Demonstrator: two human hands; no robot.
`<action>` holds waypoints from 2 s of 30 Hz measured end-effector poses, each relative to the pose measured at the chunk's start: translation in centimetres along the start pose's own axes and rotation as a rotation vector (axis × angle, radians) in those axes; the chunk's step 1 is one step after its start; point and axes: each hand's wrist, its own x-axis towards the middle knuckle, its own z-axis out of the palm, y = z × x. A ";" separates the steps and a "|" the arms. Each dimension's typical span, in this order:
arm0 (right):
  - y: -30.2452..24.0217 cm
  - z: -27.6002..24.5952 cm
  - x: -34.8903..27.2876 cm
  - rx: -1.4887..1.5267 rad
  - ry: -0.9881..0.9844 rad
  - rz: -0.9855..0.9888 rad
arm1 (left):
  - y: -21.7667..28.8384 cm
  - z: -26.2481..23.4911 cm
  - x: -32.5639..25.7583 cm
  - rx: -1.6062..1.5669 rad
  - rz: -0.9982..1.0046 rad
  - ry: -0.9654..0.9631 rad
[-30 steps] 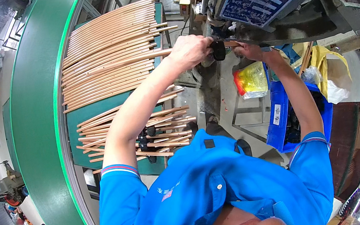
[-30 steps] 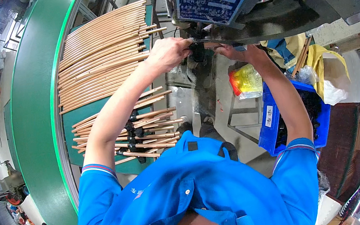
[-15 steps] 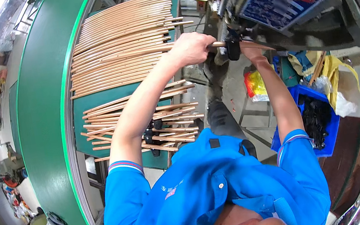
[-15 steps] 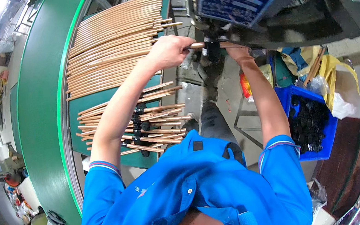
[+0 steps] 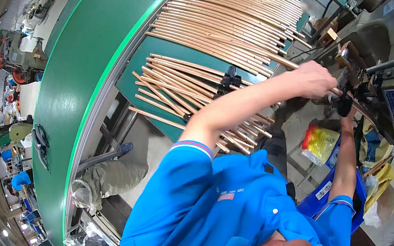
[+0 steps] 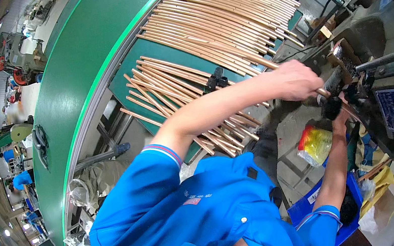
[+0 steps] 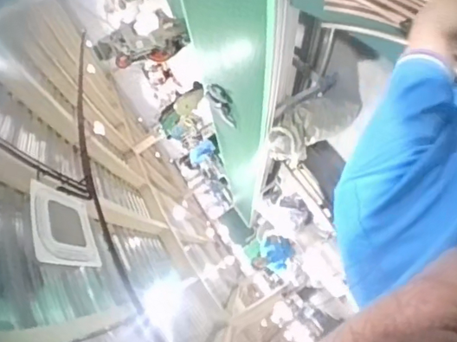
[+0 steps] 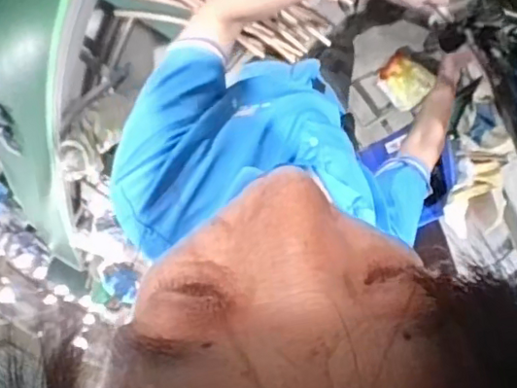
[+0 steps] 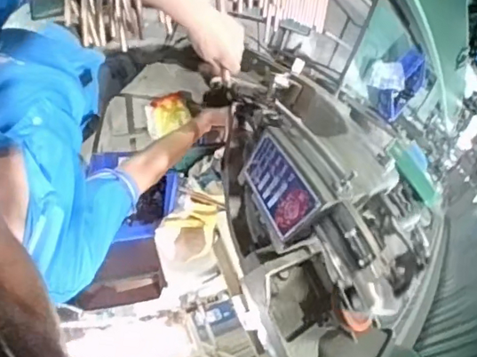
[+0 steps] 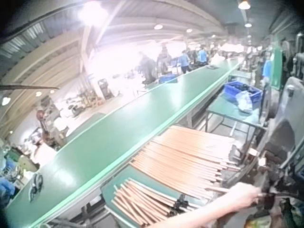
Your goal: The person repeatedly picks up wooden sticks and small black plastic components, inserts the components onto the sticks, and places the assembled items on a green work surface. The process is repeated continuously throughout the clip.
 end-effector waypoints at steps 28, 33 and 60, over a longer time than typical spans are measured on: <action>-24.5 -7.9 -2.4 1.006 -0.132 0.285 | -29.6 2.4 -29.7 0.692 -0.588 -0.037; -24.8 -7.5 -3.3 1.054 -0.028 0.527 | -28.8 1.0 -28.8 0.749 -0.475 -0.213; 6.8 -22.7 -30.2 -0.574 -0.522 1.062 | 10.7 7.0 -12.7 0.002 -0.270 -0.172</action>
